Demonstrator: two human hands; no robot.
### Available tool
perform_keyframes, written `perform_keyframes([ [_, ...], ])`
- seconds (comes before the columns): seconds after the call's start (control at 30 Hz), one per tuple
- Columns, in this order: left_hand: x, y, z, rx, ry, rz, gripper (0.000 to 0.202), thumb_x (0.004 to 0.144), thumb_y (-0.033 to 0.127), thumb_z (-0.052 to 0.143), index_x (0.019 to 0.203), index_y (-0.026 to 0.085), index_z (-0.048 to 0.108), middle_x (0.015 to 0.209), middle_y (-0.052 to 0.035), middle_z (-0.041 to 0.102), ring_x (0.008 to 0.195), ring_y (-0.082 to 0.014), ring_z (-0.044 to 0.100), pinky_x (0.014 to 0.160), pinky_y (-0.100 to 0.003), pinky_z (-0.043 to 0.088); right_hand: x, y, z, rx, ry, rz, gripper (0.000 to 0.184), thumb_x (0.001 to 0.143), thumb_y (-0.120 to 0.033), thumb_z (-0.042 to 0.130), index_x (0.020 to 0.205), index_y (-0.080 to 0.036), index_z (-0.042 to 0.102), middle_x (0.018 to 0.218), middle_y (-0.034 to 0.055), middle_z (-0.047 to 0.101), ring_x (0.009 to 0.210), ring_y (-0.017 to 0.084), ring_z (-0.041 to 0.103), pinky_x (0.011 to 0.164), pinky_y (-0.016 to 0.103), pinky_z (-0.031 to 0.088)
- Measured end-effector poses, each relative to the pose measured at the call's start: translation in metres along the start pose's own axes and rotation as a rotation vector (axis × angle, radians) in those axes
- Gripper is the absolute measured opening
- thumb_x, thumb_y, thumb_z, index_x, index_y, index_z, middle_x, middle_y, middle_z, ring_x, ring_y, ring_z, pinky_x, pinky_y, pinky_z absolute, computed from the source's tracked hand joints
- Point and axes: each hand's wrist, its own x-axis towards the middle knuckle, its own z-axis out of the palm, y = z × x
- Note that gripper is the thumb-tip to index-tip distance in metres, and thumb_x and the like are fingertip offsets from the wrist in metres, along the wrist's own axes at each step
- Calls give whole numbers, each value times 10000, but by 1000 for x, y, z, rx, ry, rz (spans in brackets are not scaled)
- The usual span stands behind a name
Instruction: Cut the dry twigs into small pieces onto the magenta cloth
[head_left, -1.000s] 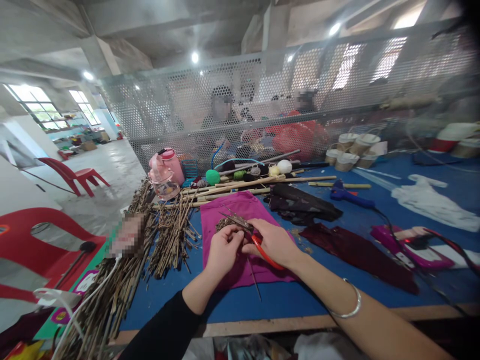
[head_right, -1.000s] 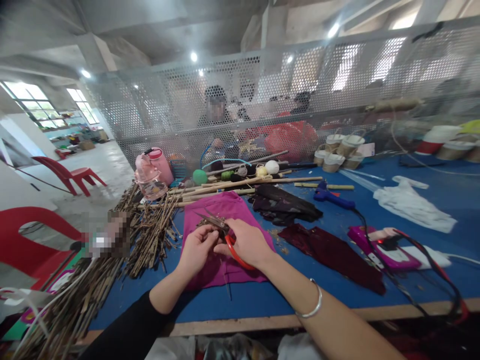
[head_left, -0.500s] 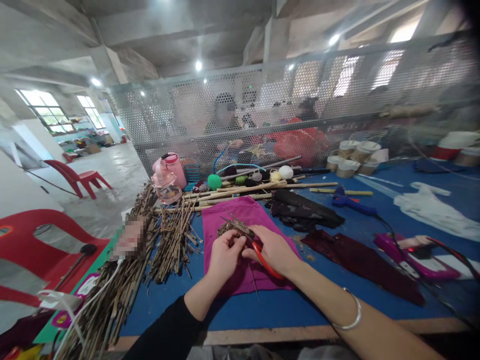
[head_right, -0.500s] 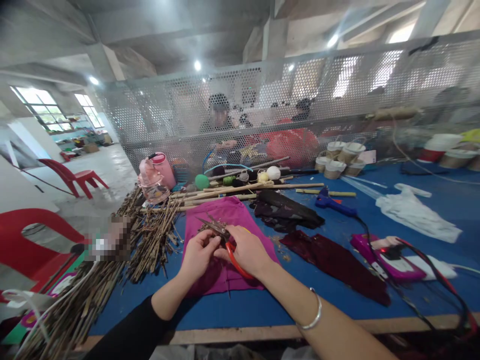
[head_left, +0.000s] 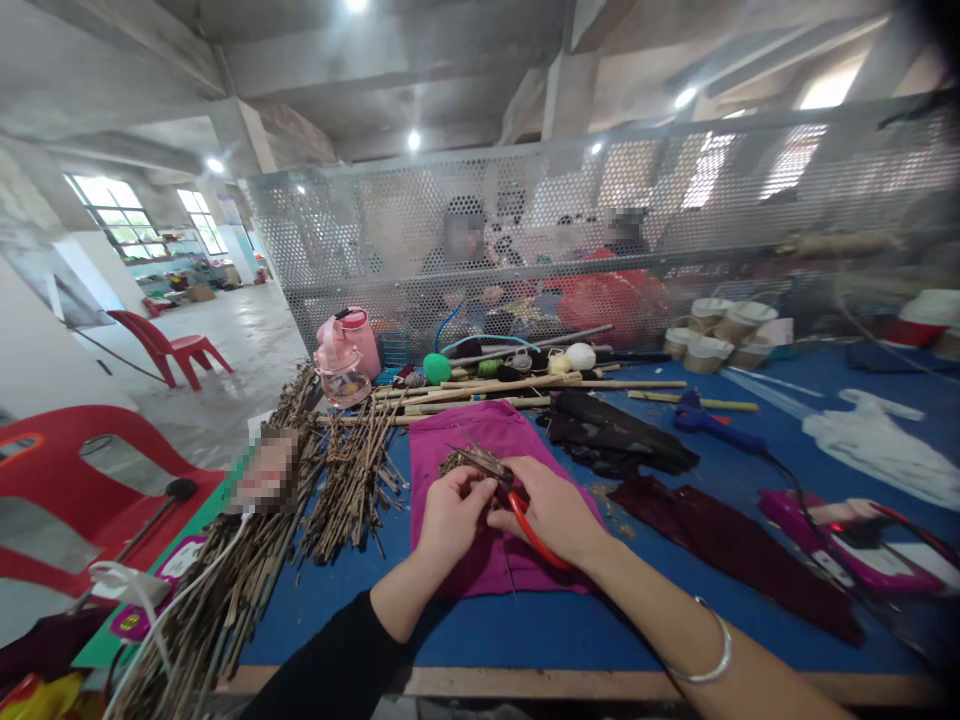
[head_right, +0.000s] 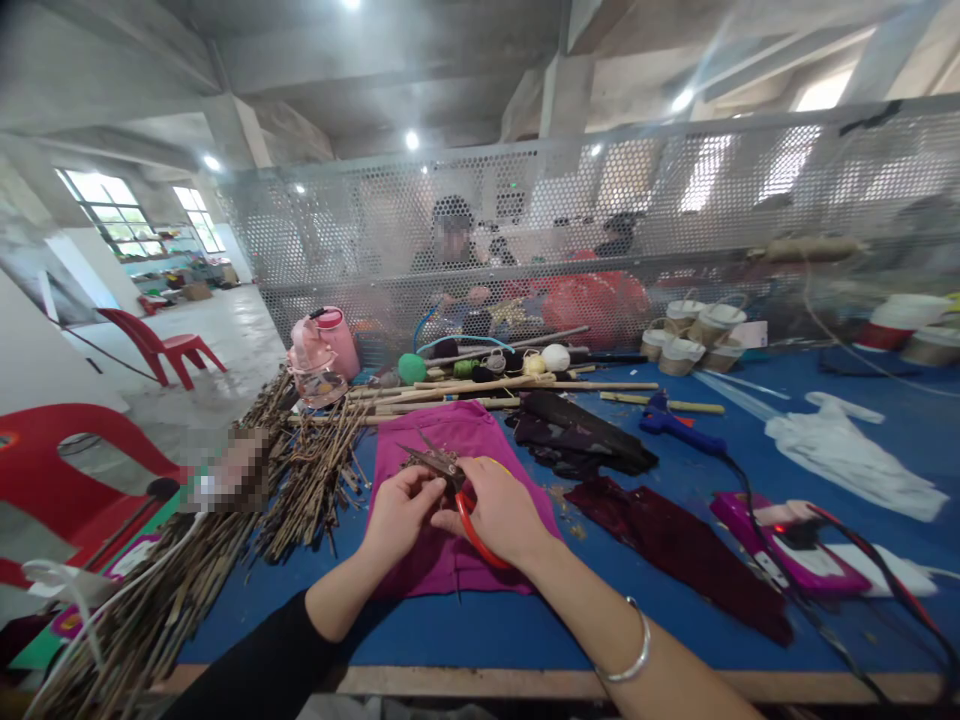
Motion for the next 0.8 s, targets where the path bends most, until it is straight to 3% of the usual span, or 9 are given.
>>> perform_keyframes([
  [0.3, 1, -2, -1, 34, 20, -4, 212, 727, 301, 580, 809, 112, 631, 641, -26, 606, 514, -90, 498, 491, -190, 393, 1, 0, 3, 85, -6, 21, 447, 719, -481, 601, 1054, -191, 541, 962, 84, 616, 864, 222, 578, 728, 303, 433],
  [0.5, 1, -2, -1, -12, 3, -51, 242, 722, 324, 584, 840, 117, 628, 617, -8, 587, 470, -74, 469, 463, -185, 380, 1, 0, 1, 83, -51, 53, 382, 750, -476, 565, 1034, -220, 555, 857, 48, 643, 720, 190, 591, 601, 258, 404],
  [0.8, 2, 1, -2, -36, 10, -77, 247, 712, 363, 573, 690, 119, 602, 576, -4, 562, 460, -82, 478, 424, -186, 369, -1, 0, 0, 39, -39, 17, 444, 698, -463, 624, 1052, -214, 524, 942, 65, 609, 853, 213, 569, 723, 300, 429],
])
